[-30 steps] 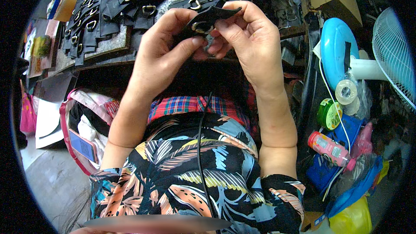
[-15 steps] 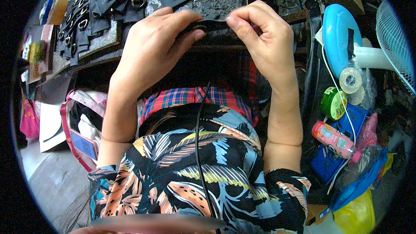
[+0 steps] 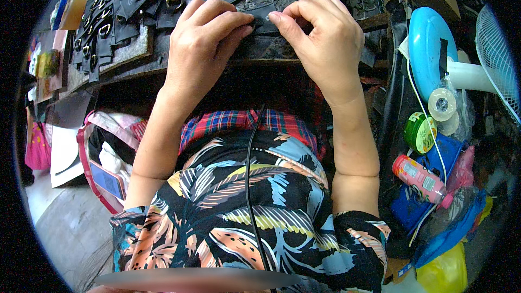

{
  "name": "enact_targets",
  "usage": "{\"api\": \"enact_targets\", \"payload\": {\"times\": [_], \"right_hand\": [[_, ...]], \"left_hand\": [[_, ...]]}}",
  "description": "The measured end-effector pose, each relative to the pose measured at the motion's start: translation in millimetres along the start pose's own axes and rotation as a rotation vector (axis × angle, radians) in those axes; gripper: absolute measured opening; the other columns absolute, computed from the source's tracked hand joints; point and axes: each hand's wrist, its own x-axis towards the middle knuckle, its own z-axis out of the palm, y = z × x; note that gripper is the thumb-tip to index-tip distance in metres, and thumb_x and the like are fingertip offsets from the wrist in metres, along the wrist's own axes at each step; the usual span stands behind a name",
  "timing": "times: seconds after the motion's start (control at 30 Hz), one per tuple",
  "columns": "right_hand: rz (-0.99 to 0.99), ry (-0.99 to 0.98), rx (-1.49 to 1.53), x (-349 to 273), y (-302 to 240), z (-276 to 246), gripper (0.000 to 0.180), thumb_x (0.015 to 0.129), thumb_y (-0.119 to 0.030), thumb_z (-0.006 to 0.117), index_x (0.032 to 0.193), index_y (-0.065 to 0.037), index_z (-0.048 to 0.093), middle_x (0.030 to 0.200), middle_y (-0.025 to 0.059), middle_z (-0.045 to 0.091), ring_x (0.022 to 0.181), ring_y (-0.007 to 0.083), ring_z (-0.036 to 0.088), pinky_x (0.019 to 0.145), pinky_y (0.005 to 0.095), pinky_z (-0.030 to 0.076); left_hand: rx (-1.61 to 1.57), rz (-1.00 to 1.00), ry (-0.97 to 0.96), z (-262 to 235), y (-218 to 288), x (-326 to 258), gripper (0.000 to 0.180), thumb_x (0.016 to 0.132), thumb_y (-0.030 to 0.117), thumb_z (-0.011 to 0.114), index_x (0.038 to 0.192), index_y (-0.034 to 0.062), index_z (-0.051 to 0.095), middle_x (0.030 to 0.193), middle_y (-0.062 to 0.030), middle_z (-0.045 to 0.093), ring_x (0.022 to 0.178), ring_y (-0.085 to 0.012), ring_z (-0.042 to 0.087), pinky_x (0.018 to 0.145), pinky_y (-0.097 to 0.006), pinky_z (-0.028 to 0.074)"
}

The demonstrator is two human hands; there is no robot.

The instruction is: The person assembles black leather straps with brass D-rings and metal clasps at a cluttered workbench. They repeatedly pick up straps, thread clasps through the rings, and use scissors to trim excess material, then place the finished pieces on the table.

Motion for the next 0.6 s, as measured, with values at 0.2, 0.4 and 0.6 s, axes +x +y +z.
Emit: {"api": "enact_targets", "payload": {"times": [0.2, 0.4, 0.6], "right_hand": [[0.179, -0.151, 0.363, 2.3, -5.7, -1.1, 0.016, 0.093, -0.016, 0.075, 0.087, -0.001, 0.073, 0.081, 0.0034, 0.067, 0.077, 0.0143, 0.062, 0.070, 0.0290, 0.049], [0.163, -0.033, 0.311, 10.1, -1.7, -3.2, 0.022, 0.096, -0.022, 0.074, 0.089, -0.001, 0.072, 0.084, 0.0067, 0.069, 0.077, 0.0180, 0.065, 0.072, 0.0288, 0.050], [0.093, -0.161, -0.056, 3.6, -9.2, -5.3, 0.022, 0.085, -0.029, 0.081, 0.080, -0.009, 0.073, 0.079, 0.0029, 0.066, 0.079, 0.0255, 0.064, 0.069, 0.0376, 0.050]], "left_hand": [[0.035, 0.024, -0.035, -2.9, 1.8, -0.2, 0.015, 0.083, 0.013, 0.078, 0.098, 0.0120, 0.075, 0.089, -0.0059, 0.063, 0.084, -0.0284, 0.060, 0.074, -0.039, 0.052], [0.025, 0.044, -0.020, -0.7, -0.2, 0.0, 0.014, 0.083, 0.014, 0.079, 0.095, 0.0116, 0.074, 0.090, -0.0058, 0.064, 0.085, -0.0284, 0.060, 0.074, -0.039, 0.051], [0.014, 0.028, 0.006, 3.7, -1.6, -2.1, 0.012, 0.079, 0.016, 0.079, 0.088, 0.0141, 0.072, 0.090, -0.0030, 0.063, 0.088, -0.0268, 0.060, 0.077, -0.039, 0.050]]}}
